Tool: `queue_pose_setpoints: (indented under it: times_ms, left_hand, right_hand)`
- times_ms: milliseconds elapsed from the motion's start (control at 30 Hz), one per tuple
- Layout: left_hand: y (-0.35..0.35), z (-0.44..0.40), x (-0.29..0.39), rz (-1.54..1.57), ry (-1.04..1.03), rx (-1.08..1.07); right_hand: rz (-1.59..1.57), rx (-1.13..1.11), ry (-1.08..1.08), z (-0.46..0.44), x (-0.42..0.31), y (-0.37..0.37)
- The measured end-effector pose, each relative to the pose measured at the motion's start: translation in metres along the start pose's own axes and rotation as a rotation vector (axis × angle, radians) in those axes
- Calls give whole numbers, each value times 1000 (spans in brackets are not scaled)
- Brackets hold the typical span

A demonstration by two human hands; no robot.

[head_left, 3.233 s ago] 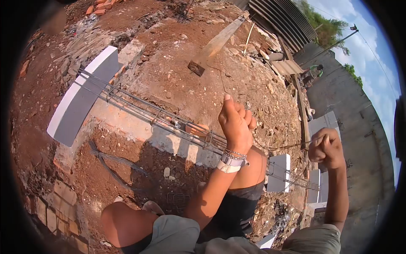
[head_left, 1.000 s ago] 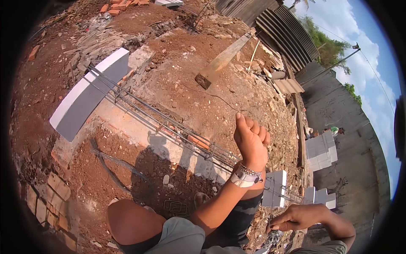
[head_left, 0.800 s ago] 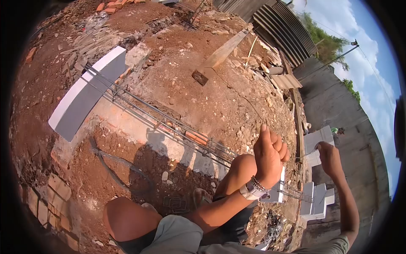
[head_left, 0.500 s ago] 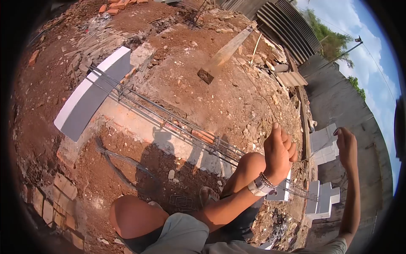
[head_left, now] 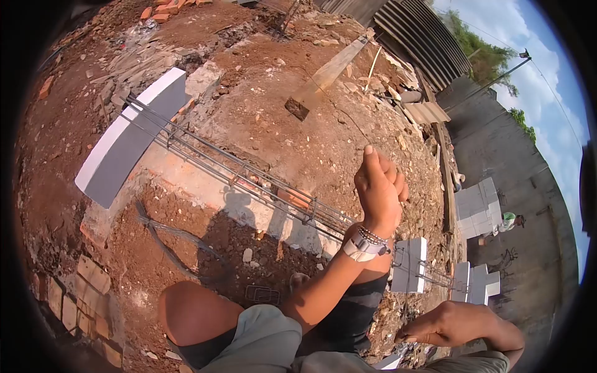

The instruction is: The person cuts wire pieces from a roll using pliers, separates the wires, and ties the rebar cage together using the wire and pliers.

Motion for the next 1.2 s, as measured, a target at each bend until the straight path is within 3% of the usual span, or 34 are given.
queue_pose_setpoints:
  times_ms: [67,167,233,267,300,367,467,500,567,600,633,700,800,867,967,1000,1033,1067,1200]
  left_hand:
    - [3,7,-17,6,58,-5]
    - [-25,55,-26,75,192,-95]
    - [-22,43,-10,76,175,-21]
    - [-14,23,2,41,41,-33]
    - [15,-14,5,13,-63,54]
    - [18,-11,-1,-52,-52,75]
    - [-15,35,-12,4,74,-107]
    - [-13,29,-9,1,48,-66]
    - [8,0,12,-27,-24,23]
    - [26,-19,18,-60,7,125]
    - [46,-38,22,-19,3,134]
    - [68,-65,51,-35,5,222]
    - [70,-74,60,-5,52,53]
    - [78,-87,50,48,60,-166]
    - [43,-70,39,232,190,-98]
    - [36,-59,24,272,299,-227]
    - [27,-44,8,258,357,-139]
    - [26,-33,-14,457,366,-285]
    - [6,16,-44,339,447,-154]
  right_hand:
    - [-153,192,25,27,-15,51]
    - [110,104,-115,16,39,-5]
    - [311,34,-195,-2,80,-33]
    - [411,2,-225,-14,98,-43]
    - [129,-24,-128,-7,56,-25]
    - [-248,222,-74,7,28,45]
    - [-73,565,-374,-4,116,81]
    - [-5,540,-416,-14,139,55]
    - [-171,237,-317,-36,112,-31]
    - [-211,9,-469,-46,77,-61]
    - [-407,142,-193,-49,37,-52]
    - [-629,133,-267,-43,23,-29]
    - [-821,105,-311,-44,48,-38]
    - [-882,206,-361,-46,53,-34]
    - [-975,346,-404,-52,57,-24]
    - [-1007,359,-427,-54,59,-18]
    - [-1040,372,-446,-55,62,-12]
    - [-1084,393,-387,-59,62,-6]
    - [-1247,417,-407,-73,63,9]
Point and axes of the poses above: each hand's wrist, its own z-axis away from the middle knuckle, its own y-axis out of the back of the hand, x = y × z, the point moved 6 cm from there along -z, towards the middle knuckle, and after that the axes turned 10 degrees about -y, right-handed, at the moved point
